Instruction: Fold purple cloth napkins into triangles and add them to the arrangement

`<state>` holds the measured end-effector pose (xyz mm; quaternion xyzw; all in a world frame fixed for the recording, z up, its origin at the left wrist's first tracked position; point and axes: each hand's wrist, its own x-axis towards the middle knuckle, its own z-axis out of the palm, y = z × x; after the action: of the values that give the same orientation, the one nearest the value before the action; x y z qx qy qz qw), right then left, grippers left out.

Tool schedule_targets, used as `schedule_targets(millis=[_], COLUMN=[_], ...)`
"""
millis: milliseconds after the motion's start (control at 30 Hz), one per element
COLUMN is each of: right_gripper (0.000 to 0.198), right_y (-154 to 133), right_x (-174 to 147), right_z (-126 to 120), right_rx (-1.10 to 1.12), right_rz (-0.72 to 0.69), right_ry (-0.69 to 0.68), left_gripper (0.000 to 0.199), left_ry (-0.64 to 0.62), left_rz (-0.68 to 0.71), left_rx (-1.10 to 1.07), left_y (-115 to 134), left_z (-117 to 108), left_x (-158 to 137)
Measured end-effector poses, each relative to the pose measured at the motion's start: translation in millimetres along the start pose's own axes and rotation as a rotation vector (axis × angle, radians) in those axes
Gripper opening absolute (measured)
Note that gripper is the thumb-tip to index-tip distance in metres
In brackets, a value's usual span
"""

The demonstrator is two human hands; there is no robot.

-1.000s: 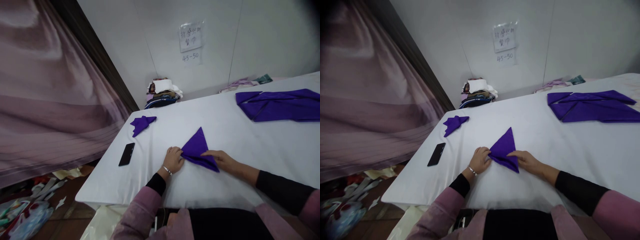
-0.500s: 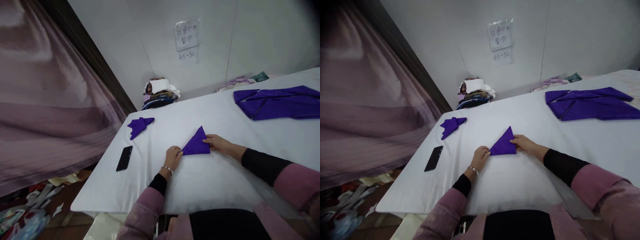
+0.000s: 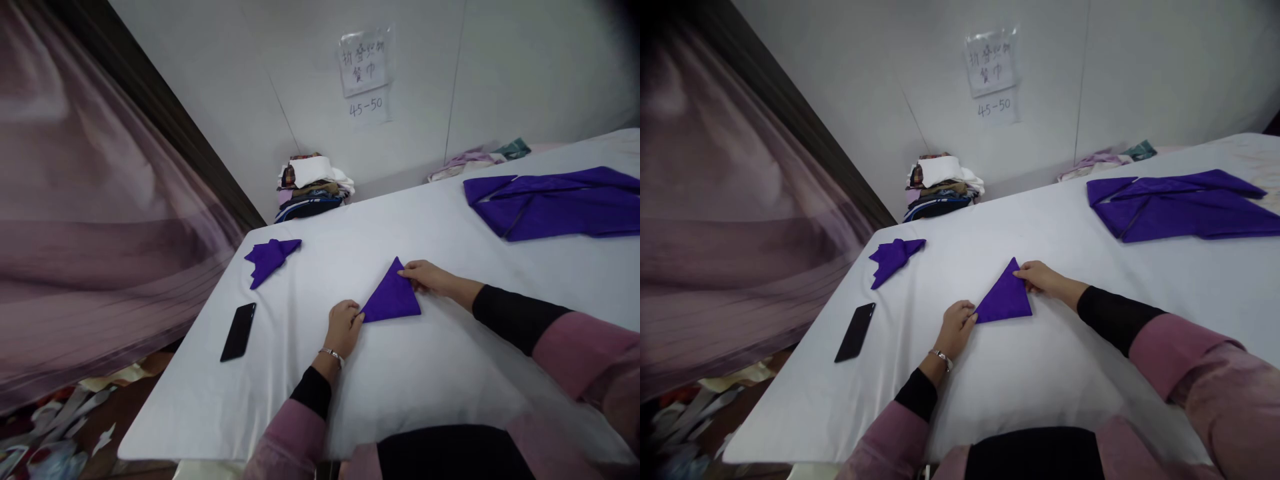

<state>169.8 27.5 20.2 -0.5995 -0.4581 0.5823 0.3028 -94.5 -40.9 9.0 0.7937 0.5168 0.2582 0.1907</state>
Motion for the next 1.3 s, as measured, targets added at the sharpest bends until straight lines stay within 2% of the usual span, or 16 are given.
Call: schedule_targets(millis=[200,300,633,833,1033,1300], right_gripper=[0.021,0.02,0.014,0.005,0.012,0.005], right_y=[-1.9,-4.0,-5.5,-6.7,-5.9,-8.9], right_x=[7.9,11.5,22.0,23.3,25.5,23.9], right_z=[-1.3,-2.1,-5.0,-4.8,-6.7,-8.9], right_rx=[-0.15,-0.158,-0.112,-0.046,-0.009,0.012], right_rz=[-0.02,-0.019,-0.063,-0.021,0.015,-0.029], right_ry=[-0.002,-0.007,-0.053,-0.07,-0.069,-0.12], left_gripper=[0.018,0.018,0.02,0.022,0.024,0.019], left_ry=[0.126,0.171,0.147,0.148,0.138,0.155], left_rz=[-0.007,-0.017,-0.014,-0.025,-0.037,0.003], left_rx=[-0.063,-0.079,-0.07,-0.064,-0.078,-0.067], left_y=[-7.0,-11.2,-13.3,-12.3,-13.0,-13.9], left_z=[7.0,9.9,8.5,7.8,8.3,9.7], left_x=[-3.9,-5.2,-5.7,-6.2,-7.0,-7.1])
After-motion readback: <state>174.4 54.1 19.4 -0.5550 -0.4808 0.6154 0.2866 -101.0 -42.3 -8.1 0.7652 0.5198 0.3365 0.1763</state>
